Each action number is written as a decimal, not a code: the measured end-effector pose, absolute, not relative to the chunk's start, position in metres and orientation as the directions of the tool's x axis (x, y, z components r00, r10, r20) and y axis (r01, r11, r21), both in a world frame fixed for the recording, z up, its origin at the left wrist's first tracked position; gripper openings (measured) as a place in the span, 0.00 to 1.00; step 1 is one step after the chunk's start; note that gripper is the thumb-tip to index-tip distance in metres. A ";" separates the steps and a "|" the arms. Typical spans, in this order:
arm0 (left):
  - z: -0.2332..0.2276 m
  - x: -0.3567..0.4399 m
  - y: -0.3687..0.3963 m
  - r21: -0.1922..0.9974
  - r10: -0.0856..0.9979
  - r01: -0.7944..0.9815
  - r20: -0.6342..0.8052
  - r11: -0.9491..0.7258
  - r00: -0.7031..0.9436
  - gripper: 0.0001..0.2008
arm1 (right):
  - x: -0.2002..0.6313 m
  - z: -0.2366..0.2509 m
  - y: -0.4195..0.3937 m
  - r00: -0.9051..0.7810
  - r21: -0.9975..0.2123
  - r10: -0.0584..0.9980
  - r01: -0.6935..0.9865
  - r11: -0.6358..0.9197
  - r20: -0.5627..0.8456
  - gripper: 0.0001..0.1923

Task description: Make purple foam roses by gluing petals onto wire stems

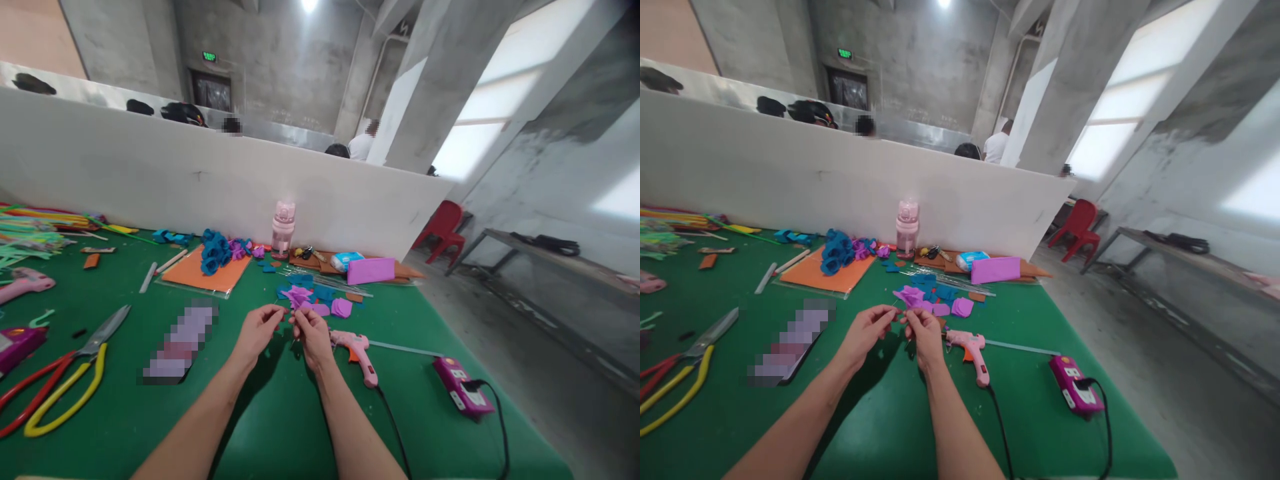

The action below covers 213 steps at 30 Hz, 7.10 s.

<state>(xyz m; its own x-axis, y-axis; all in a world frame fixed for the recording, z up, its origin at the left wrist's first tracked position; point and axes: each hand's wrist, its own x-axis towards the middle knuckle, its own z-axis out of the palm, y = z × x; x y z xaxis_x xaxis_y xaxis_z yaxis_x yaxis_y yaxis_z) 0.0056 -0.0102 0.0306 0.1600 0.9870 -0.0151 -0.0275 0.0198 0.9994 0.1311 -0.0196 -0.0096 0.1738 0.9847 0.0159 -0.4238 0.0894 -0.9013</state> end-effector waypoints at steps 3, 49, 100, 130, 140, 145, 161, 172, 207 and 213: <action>0.029 0.008 -0.011 0.995 0.977 -0.084 -0.026 0.045 0.213 0.15 | 0.131 -0.010 -0.019 0.149 -0.918 0.988 -0.387 0.088 0.032 0.13; 0.033 0.008 0.001 0.860 0.960 -0.446 -0.155 0.248 0.234 0.14 | 0.274 0.012 -0.138 0.542 -0.732 0.833 0.612 -0.300 0.112 0.17; 0.024 0.004 -0.001 0.870 0.913 -0.401 -0.120 0.285 0.390 0.13 | 0.172 0.056 -0.102 0.237 -0.978 0.960 0.175 0.110 0.150 0.18; 0.028 0.006 -0.004 0.879 0.918 -0.390 -0.117 0.273 0.379 0.12 | 0.171 0.065 -0.102 0.234 -0.955 0.960 0.284 0.086 0.156 0.16; 0.026 0.005 -0.003 0.877 0.917 -0.390 -0.127 0.282 0.378 0.12 | 0.171 0.066 -0.103 0.232 -0.953 0.958 0.286 0.097 0.167 0.16; 0.025 0.005 -0.003 0.881 0.917 -0.387 -0.114 0.271 0.382 0.11 | 0.171 0.065 -0.103 0.232 -0.955 0.959 0.283 0.092 0.161 0.15; 0.026 0.005 -0.004 0.882 0.916 -0.385 -0.112 0.270 0.386 0.11 | 0.171 0.066 -0.102 0.242 -0.954 0.955 0.284 0.098 0.170 0.15; 0.027 0.006 -0.004 0.856 0.916 -0.420 -0.139 0.302 0.376 0.12 | 0.173 0.062 -0.109 0.247 -0.971 0.956 0.212 0.107 0.159 0.16; 0.022 0.007 -0.003 0.869 0.920 -0.412 -0.111 0.273 0.375 0.11 | 0.162 0.065 -0.112 0.194 -0.887 0.941 0.428 0.174 0.278 0.15; 0.022 0.005 -0.003 0.868 0.919 -0.417 -0.105 0.271 0.380 0.11 | 0.162 0.064 -0.112 0.208 -0.874 0.935 0.457 0.167 0.287 0.15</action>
